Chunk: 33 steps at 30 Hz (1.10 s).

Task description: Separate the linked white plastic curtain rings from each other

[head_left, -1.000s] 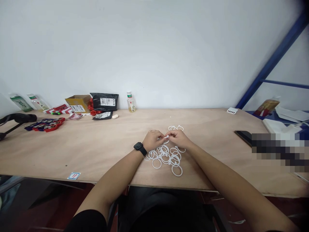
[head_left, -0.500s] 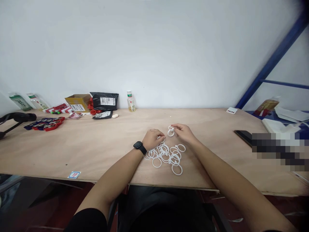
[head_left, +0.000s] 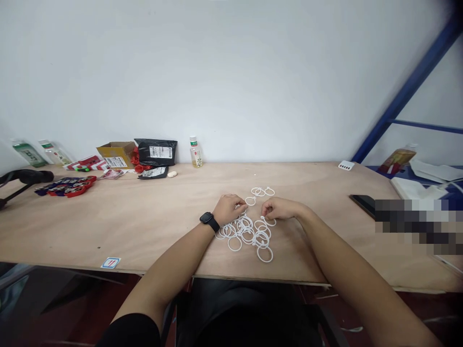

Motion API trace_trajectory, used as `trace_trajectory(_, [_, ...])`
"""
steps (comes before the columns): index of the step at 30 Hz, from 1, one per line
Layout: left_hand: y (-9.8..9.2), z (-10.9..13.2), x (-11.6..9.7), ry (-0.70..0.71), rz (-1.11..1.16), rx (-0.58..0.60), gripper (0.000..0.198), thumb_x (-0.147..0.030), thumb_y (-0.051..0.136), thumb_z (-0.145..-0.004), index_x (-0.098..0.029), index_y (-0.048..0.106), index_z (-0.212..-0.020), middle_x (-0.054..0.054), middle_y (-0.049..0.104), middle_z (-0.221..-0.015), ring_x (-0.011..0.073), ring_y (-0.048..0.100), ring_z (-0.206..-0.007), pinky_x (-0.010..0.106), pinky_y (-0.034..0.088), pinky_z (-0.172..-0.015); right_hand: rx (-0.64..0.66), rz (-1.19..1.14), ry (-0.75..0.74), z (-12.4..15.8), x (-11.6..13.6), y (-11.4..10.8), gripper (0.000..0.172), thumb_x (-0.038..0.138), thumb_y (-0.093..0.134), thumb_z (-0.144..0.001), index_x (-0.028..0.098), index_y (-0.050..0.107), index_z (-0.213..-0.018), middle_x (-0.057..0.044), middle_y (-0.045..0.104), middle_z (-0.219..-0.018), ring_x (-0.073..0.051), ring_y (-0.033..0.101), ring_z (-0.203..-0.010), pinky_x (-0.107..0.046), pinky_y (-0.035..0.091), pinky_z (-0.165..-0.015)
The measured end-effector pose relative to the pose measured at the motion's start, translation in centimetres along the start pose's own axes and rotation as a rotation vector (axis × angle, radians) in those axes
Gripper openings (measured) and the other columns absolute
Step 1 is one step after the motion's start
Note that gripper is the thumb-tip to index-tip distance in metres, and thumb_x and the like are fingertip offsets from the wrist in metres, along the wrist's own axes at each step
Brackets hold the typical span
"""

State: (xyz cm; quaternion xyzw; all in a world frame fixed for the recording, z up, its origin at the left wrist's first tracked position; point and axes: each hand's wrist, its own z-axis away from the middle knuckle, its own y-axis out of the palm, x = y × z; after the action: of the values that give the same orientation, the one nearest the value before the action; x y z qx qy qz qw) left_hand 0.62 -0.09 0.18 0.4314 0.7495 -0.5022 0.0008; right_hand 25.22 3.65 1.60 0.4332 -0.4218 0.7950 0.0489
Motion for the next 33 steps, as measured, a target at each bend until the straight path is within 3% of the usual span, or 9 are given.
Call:
trace_trajectory(2, [-0.1,0.0,0.0,-0.006,0.004,0.012,0.021,-0.035,0.058,-0.088,-0.02,0.071,-0.085,0.002,0.072,-0.084,0.016,0.064,-0.079,0.03,0.046,-0.08,-0.131,0.03,-0.038,-0.6,0.2,0.4,0.013,0.021,0.06,-0.063,0.018,0.069,-0.071,0.002,0.064,-0.059,-0.013,0.053,-0.052,-0.022,0.038,-0.048])
trace_trajectory(6, [-0.2,0.0,-0.3,-0.012,0.003,0.042,0.027,-0.038,0.05,-0.092,-0.021,0.071,-0.092,0.003,0.073,-0.088,0.0161,0.065,-0.081,0.029,0.046,-0.08,-0.529,0.053,-0.193,-1.6,1.3,1.7,0.014,0.027,0.058,-0.071,0.017,0.066,-0.076,0.001,0.061,-0.061,-0.012,0.052,-0.056,-0.022,0.038,-0.051])
trace_trajectory(9, [-0.3,-0.1,-0.5,-0.003,0.002,0.044,0.027,-0.037,0.048,-0.093,-0.021,0.07,-0.091,0.002,0.073,-0.088,0.0159,0.065,-0.081,0.028,0.046,-0.08,-0.663,0.006,-0.239,-2.2,2.4,3.1,0.019,0.034,0.059,-0.076,0.017,0.067,-0.079,0.002,0.058,-0.058,-0.012,0.049,-0.053,-0.023,0.036,-0.05])
trace_trajectory(13, [-0.2,-0.1,-0.4,0.007,-0.025,0.026,0.027,-0.032,0.048,-0.093,-0.018,0.067,-0.079,0.003,0.071,-0.078,0.0153,0.063,-0.074,0.027,0.045,-0.076,-0.657,-0.063,-0.287,-2.8,2.8,4.5,0.02,0.034,0.063,-0.076,0.017,0.068,-0.086,0.0,0.063,-0.065,-0.013,0.053,-0.057,-0.024,0.041,-0.054])
trace_trajectory(17, [-0.1,-0.1,-0.3,0.022,-0.012,0.026,0.026,-0.031,0.049,-0.092,-0.017,0.067,-0.079,0.003,0.07,-0.077,0.0146,0.061,-0.074,0.027,0.045,-0.075,-0.618,-0.14,-0.341,-2.8,2.4,4.6,0.028,0.032,0.06,-0.079,0.018,0.068,-0.102,-0.004,0.07,-0.08,-0.015,0.06,-0.064,-0.026,0.047,-0.059])
trace_trajectory(22, [0.1,0.0,0.0,0.051,-0.004,0.035,0.024,-0.033,0.051,-0.092,-0.018,0.067,-0.082,0.003,0.071,-0.08,0.0154,0.062,-0.076,0.027,0.044,-0.076,-0.604,-0.071,-0.356,-2.5,2.2,4.2,0.02,0.03,0.058,-0.079,0.018,0.073,-0.086,-0.004,0.07,-0.073,-0.016,0.06,-0.063,-0.026,0.046,-0.057])
trace_trajectory(33, [0.0,0.0,-0.1,0.049,-0.007,0.034,0.027,-0.038,0.05,-0.093,-0.018,0.067,-0.084,0.003,0.071,-0.082,0.0156,0.062,-0.078,0.03,0.043,-0.079,-0.579,-0.08,-0.327,-2.2,2.9,4.3,0.02,0.029,0.06,-0.076,0.015,0.069,-0.086,0.0,0.062,-0.061,-0.011,0.052,-0.052,-0.022,0.039,-0.05])
